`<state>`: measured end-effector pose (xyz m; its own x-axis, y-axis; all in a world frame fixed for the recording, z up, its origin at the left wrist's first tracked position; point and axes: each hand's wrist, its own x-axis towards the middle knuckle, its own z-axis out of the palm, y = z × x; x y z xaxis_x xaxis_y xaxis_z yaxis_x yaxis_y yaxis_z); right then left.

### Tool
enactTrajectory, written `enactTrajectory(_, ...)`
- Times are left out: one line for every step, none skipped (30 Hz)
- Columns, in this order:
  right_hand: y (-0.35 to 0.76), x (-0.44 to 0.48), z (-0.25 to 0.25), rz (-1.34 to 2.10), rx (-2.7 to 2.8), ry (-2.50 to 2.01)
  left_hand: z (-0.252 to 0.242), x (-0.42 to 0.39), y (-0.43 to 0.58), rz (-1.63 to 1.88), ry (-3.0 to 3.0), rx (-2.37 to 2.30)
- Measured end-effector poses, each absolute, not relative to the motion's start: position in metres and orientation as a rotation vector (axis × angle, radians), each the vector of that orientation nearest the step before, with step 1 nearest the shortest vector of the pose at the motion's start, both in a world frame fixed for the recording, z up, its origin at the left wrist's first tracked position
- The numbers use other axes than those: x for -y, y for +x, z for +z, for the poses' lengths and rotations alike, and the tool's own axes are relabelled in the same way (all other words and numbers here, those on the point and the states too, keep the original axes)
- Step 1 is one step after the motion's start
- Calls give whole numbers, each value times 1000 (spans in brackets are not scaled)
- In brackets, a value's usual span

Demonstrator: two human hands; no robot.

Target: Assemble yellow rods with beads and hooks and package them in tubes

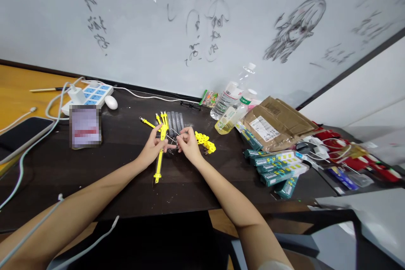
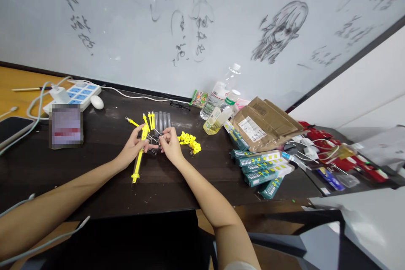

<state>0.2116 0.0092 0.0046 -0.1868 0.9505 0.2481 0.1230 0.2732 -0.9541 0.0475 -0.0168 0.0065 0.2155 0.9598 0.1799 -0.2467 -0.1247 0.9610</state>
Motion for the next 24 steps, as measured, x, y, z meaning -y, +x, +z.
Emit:
enactTrajectory(211, -9, 4, 1024, 1528, -1036, 7, 17, 48, 1235, 1232, -786)
enactTrajectory(210, -8, 4, 996, 1507, -1044, 6, 17, 49, 1234, 1219, -788)
enactTrajectory(208, -8, 4, 981, 1488, -1046, 6, 16, 49, 1244, 1212, -793)
enactTrajectory(207, -7, 4, 990, 1466, -1040, 6, 16, 50, 1261, 1212, -798)
enactTrajectory(206, -7, 4, 1024, 1441, -1027, 5, 16, 50, 1281, 1217, -806)
enactTrajectory(204, -6, 3, 1076, 1413, -1009, 4, 15, 51, 1298, 1227, -819)
enactTrajectory(202, -6, 2, 1134, 1386, -991, 3, 14, 50, 1309, 1239, -837)
enactTrajectory(201, -6, 0, 1186, 1361, -976, 2, 14, 50, 1311, 1253, -855)
enactTrajectory(200, -6, -1, 1223, 1341, -963, 0, 13, 50, 1305, 1269, -874)
enactTrajectory(199, -6, -2, 1243, 1329, -954, -1, 13, 49, 1292, 1286, -887)
enactTrajectory(198, -7, -4, 1245, 1323, -948, -1, 12, 48, 1281, 1299, -895)
enactTrajectory(198, -7, -4, 1237, 1325, -944, -2, 12, 48, 1269, 1305, -896)
enactTrajectory(198, -7, -5, 1222, 1335, -944, -2, 12, 48, 1259, 1300, -891)
enactTrajectory(199, -7, -5, 1200, 1351, -949, -2, 12, 48, 1250, 1286, -882)
enactTrajectory(199, -6, -4, 1171, 1374, -958, -1, 13, 48, 1239, 1264, -871)
enactTrajectory(200, -6, -3, 1134, 1402, -973, 0, 13, 49, 1224, 1241, -861)
enactTrajectory(201, -5, -2, 1088, 1436, -989, 1, 14, 49, 1214, 1219, -852)
enactTrajectory(202, -4, -1, 1035, 1475, -1007, 2, 14, 50, 1211, 1203, -842)
enactTrajectory(203, -3, 0, 981, 1519, -1021, 3, 14, 50, 1220, 1191, -834)
enactTrajectory(205, -3, 1, 932, 1562, -1032, 3, 14, 49, 1241, 1182, -828)
enactTrajectory(206, -3, 1, 895, 1603, -1038, 4, 13, 49, 1268, 1175, -825)
enactTrajectory(208, -3, 2, 873, 1638, -1041, 3, 12, 48, 1294, 1172, -827)
enactTrajectory(209, -3, 2, 865, 1666, -1040, 3, 11, 48, 1316, 1171, -833)
enactTrajectory(210, -4, 2, 871, 1686, -1034, 3, 10, 47, 1330, 1174, -846)
